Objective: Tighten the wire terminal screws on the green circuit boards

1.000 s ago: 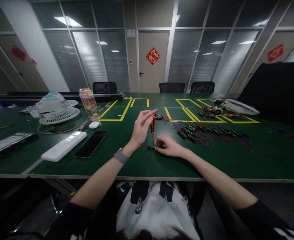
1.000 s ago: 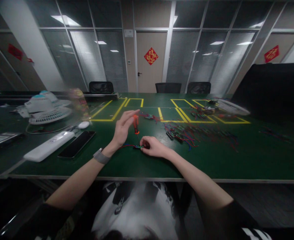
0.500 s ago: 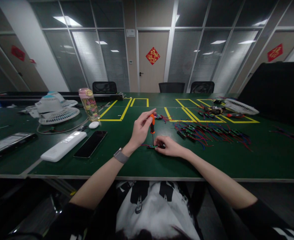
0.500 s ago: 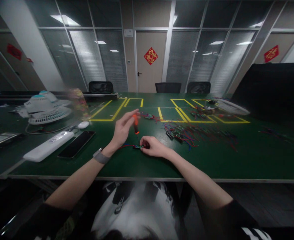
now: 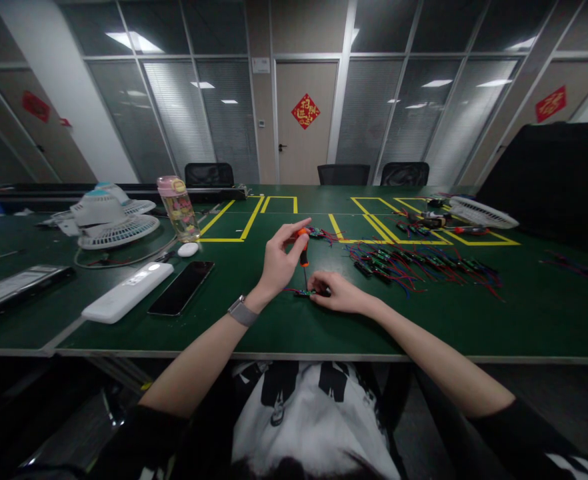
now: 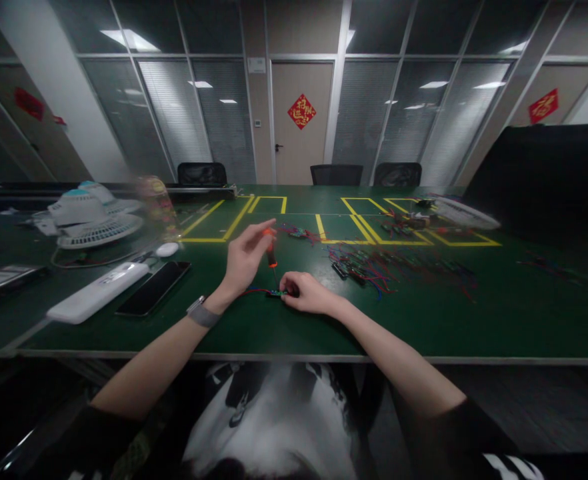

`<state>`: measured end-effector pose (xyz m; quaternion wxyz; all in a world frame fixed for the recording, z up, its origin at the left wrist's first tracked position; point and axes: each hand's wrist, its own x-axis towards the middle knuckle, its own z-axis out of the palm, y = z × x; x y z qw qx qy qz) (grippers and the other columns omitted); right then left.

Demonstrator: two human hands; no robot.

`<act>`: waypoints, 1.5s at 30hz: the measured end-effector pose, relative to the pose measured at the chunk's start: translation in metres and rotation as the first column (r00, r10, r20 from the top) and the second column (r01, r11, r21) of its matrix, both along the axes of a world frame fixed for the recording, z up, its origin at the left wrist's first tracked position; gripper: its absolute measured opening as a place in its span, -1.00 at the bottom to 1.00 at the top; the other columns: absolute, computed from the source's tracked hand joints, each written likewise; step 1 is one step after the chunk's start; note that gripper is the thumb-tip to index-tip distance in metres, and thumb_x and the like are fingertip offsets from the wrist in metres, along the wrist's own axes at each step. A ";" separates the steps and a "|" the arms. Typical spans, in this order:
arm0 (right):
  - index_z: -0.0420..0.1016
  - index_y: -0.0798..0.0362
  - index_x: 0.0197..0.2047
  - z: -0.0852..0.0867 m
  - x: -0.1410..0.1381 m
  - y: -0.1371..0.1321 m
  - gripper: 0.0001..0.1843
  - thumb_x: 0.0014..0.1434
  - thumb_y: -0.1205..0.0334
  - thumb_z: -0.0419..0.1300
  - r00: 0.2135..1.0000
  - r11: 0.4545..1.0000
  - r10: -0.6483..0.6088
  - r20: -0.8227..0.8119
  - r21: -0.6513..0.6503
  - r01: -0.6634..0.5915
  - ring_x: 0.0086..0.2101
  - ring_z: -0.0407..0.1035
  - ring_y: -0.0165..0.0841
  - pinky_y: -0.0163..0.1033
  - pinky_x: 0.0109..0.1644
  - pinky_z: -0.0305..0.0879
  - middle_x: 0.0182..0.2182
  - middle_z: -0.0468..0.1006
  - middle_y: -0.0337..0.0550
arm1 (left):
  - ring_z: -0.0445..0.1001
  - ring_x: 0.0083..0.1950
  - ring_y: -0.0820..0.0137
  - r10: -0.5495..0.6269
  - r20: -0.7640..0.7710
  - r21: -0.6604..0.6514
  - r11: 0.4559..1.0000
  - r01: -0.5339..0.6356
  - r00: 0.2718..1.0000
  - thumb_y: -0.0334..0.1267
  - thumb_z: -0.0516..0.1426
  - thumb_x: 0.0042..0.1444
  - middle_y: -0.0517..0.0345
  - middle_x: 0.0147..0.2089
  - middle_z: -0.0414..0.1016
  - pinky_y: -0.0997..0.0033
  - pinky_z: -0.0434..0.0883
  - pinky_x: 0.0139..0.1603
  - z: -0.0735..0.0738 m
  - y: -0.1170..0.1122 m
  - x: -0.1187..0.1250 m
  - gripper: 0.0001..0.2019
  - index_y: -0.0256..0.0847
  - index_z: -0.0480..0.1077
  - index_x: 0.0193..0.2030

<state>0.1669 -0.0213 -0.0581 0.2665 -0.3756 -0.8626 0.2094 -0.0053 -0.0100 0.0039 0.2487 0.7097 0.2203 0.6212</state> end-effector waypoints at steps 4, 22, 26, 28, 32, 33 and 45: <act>0.38 0.12 -0.30 0.000 0.000 0.000 -0.89 0.02 0.38 0.17 1.000 1.000 0.002 0.004 0.004 -0.002 -0.49 0.21 -0.46 -0.37 -0.40 0.12 -0.50 0.32 -0.29 | 0.39 -0.19 0.48 0.120 0.000 0.051 0.991 -0.120 0.993 -0.24 0.19 0.12 0.12 -0.16 0.36 0.48 0.39 -0.16 0.000 0.001 0.000 -0.81 -0.12 0.51 -0.11; 0.38 0.11 -0.29 -0.001 0.000 0.001 -0.88 0.03 0.38 0.17 1.000 1.000 0.010 -0.003 0.003 -0.010 -0.49 0.20 -0.46 -0.37 -0.41 0.12 -0.50 0.31 -0.30 | 0.45 -0.11 0.46 -0.050 -0.022 -0.015 0.999 0.050 0.998 -0.28 0.02 0.26 0.07 -0.04 0.44 0.43 0.40 -0.07 0.002 -0.002 0.000 -0.70 -0.09 0.41 0.09; 0.37 0.12 -0.30 0.000 0.000 0.001 -0.89 0.03 0.38 0.17 1.000 1.000 0.002 0.005 -0.009 -0.002 -0.49 0.19 -0.47 -0.37 -0.41 0.11 -0.50 0.31 -0.30 | 0.41 -0.19 0.46 0.045 -0.032 0.035 0.998 -0.044 0.999 -0.25 0.15 0.16 0.13 -0.19 0.44 0.45 0.37 -0.12 0.001 -0.001 0.000 -0.74 -0.13 0.46 0.00; 0.38 0.12 -0.30 0.000 0.000 0.001 -0.89 0.02 0.38 0.17 1.000 1.000 0.000 0.005 -0.010 0.001 -0.49 0.20 -0.46 -0.37 -0.41 0.11 -0.50 0.31 -0.30 | 0.38 -0.17 0.46 0.105 -0.028 0.064 0.993 -0.103 0.994 -0.24 0.17 0.15 0.14 -0.20 0.40 0.45 0.36 -0.10 0.001 0.000 -0.001 -0.79 -0.14 0.50 -0.08; 0.38 0.12 -0.29 -0.001 0.001 0.001 -0.88 0.03 0.37 0.17 1.000 1.000 0.005 0.003 -0.005 -0.004 -0.48 0.21 -0.46 -0.37 -0.40 0.12 -0.49 0.33 -0.29 | 0.40 -0.04 0.43 0.020 -0.035 0.039 0.999 -0.019 0.999 -0.29 0.00 0.27 0.08 -0.05 0.40 0.38 0.35 0.01 0.002 -0.001 -0.002 -0.73 -0.11 0.46 0.01; 0.39 0.12 -0.29 -0.001 0.001 0.001 -0.88 0.03 0.37 0.17 1.000 1.000 0.005 0.003 -0.004 -0.005 -0.48 0.21 -0.46 -0.37 -0.40 0.12 -0.49 0.33 -0.29 | 0.41 -0.04 0.42 -0.019 -0.036 0.025 0.999 0.020 0.999 -0.30 -0.02 0.28 0.07 -0.03 0.42 0.37 0.36 0.01 0.002 -0.002 -0.002 -0.71 -0.11 0.44 0.04; 0.38 0.11 -0.29 0.000 0.000 0.001 -0.90 0.05 0.37 0.16 1.000 1.000 0.012 -0.001 -0.007 -0.012 -0.48 0.20 -0.46 -0.37 -0.40 0.12 -0.50 0.32 -0.30 | 0.44 -0.09 0.45 -0.062 -0.050 -0.010 0.998 0.062 0.997 -0.26 -0.01 0.28 0.07 -0.02 0.40 0.41 0.39 -0.04 0.001 -0.001 -0.001 -0.70 -0.09 0.40 0.09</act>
